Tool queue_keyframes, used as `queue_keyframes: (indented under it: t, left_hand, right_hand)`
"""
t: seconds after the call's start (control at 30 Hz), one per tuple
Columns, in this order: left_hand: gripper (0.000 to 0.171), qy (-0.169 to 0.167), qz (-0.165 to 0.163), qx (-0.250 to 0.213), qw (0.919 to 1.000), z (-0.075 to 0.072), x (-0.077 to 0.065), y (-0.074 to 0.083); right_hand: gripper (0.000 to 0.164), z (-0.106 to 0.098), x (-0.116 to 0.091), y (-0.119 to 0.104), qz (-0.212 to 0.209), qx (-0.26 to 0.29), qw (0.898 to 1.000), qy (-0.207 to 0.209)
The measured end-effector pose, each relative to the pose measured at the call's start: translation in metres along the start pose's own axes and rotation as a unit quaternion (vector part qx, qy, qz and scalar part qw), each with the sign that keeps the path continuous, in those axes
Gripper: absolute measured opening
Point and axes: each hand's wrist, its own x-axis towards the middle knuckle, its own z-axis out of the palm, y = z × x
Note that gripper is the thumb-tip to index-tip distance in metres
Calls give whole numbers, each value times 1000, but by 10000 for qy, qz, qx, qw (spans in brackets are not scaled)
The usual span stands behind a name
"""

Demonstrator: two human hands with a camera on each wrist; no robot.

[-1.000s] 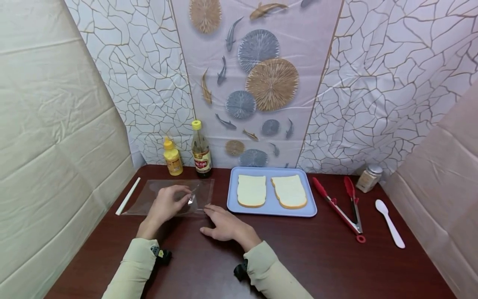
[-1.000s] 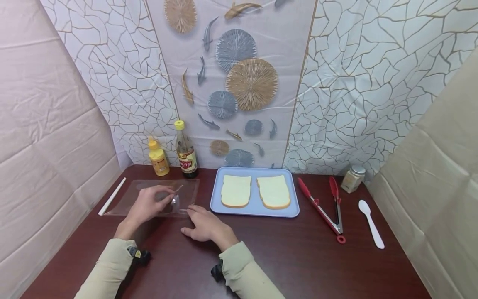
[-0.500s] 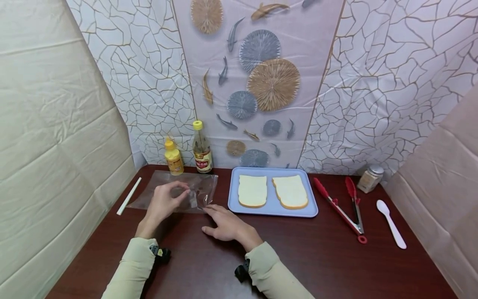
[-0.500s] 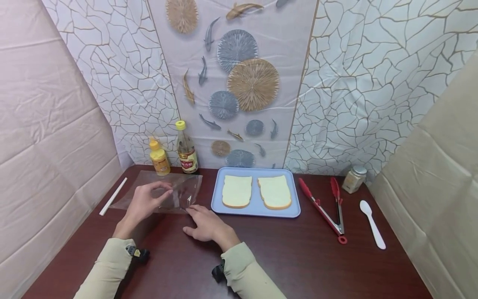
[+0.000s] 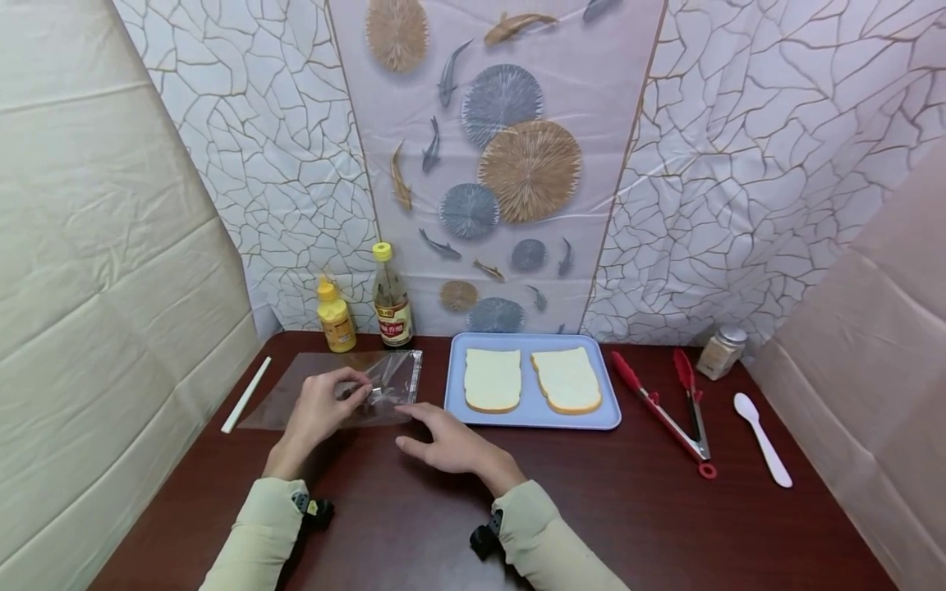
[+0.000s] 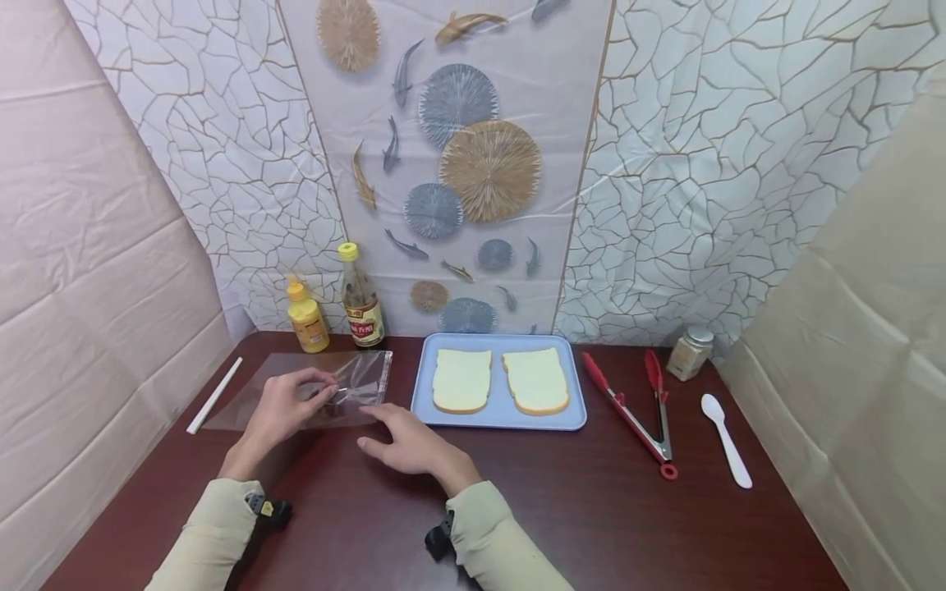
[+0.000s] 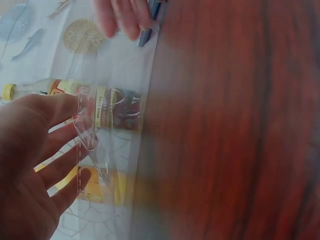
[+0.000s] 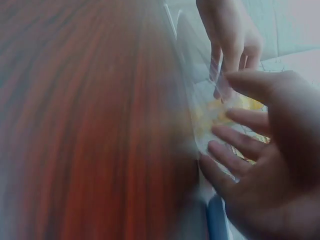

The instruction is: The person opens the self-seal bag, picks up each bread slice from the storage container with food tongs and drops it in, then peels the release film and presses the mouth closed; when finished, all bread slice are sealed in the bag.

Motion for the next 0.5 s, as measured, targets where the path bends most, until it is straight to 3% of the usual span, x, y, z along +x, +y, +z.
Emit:
queue_keyframes:
  t: [0.17,0.33,0.5]
  left_hand:
    - [7,-35,-19,-127,9999,2,-1,-2]
    - [6,-40,-25,-120,9999,2,0,-1]
    - [7,-16,-19,-53,10000,1,0,-2]
  right_hand:
    - [55,-14,-20,5,-145,580,9971,477]
    - [47,-40,-53,19,-372,517,9912,1159]
    - [44,-73,-93,46,-399,331,9782,2012]
